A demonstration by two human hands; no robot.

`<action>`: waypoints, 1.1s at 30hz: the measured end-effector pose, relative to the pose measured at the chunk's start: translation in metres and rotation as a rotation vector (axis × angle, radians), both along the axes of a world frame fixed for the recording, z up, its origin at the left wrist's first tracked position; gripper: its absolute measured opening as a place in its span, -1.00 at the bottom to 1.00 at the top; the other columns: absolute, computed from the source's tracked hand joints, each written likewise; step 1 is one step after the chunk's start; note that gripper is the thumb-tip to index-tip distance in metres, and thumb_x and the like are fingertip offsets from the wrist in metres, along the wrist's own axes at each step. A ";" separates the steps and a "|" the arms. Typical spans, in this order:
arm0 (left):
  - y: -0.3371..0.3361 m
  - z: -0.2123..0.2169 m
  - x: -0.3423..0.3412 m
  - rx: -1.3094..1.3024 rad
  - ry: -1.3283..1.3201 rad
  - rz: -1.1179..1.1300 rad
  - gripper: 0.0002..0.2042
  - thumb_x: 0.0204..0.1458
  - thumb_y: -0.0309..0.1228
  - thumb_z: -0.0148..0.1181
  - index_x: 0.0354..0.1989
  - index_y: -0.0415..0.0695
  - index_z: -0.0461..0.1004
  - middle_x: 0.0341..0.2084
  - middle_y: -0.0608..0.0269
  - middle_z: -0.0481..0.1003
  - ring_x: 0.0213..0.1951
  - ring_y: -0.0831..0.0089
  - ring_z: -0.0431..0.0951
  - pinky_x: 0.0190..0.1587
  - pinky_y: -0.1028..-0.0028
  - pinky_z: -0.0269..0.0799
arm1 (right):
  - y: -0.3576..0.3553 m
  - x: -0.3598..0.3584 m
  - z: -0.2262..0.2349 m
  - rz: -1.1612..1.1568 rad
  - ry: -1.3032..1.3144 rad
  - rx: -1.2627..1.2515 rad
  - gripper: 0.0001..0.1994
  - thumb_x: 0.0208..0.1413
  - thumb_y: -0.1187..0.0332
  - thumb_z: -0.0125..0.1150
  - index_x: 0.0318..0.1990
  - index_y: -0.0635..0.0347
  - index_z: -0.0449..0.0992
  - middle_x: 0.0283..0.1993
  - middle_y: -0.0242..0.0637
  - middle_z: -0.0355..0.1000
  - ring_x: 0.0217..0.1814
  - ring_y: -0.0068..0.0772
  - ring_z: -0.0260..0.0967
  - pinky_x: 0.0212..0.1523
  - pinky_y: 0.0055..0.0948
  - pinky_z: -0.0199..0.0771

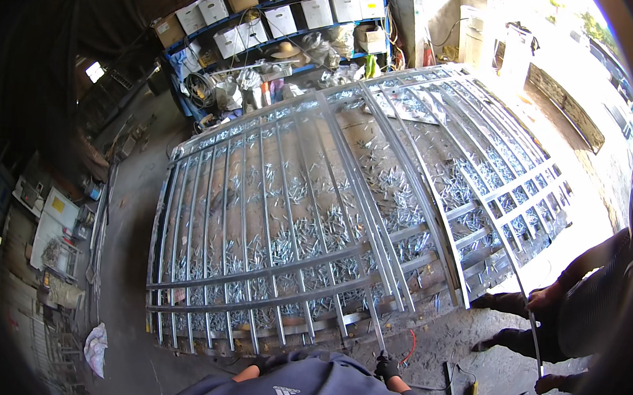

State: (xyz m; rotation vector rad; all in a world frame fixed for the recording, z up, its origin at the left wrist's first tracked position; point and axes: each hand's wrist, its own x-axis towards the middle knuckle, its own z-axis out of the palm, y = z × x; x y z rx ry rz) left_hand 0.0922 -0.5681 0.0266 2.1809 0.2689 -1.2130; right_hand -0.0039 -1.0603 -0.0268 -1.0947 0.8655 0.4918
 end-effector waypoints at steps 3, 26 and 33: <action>0.000 -0.001 0.002 0.001 0.001 0.010 -0.70 0.16 -0.18 0.06 -0.09 -0.09 0.56 -0.26 0.15 0.59 -0.30 0.29 0.59 -0.33 0.29 0.50 | -0.007 0.021 -0.013 -0.107 -0.007 0.371 -0.87 0.19 0.44 0.07 -0.14 0.17 0.49 -0.41 -0.31 0.46 -0.52 -0.44 0.36 -0.59 -0.39 0.33; 0.034 0.003 -0.020 -0.018 0.076 0.173 -0.71 0.17 -0.18 0.07 -0.12 -0.12 0.55 -0.28 0.13 0.60 -0.27 0.24 0.61 -0.28 0.25 0.52 | 0.022 0.053 0.009 0.057 0.025 -0.538 -0.49 0.19 -0.11 0.18 -0.24 0.24 0.65 -0.54 -0.32 0.46 -0.52 -0.42 0.28 -0.48 -0.28 0.23; 0.051 0.000 -0.031 -0.022 0.073 0.189 -0.72 0.18 -0.18 0.07 -0.17 -0.14 0.53 -0.34 0.14 0.59 -0.31 0.23 0.60 -0.30 0.25 0.50 | 0.019 0.049 -0.015 0.060 -0.027 -0.526 -0.61 0.22 -0.05 0.18 -0.37 0.11 0.58 -0.69 -0.44 0.24 -0.76 -0.53 0.06 -0.70 -0.38 0.03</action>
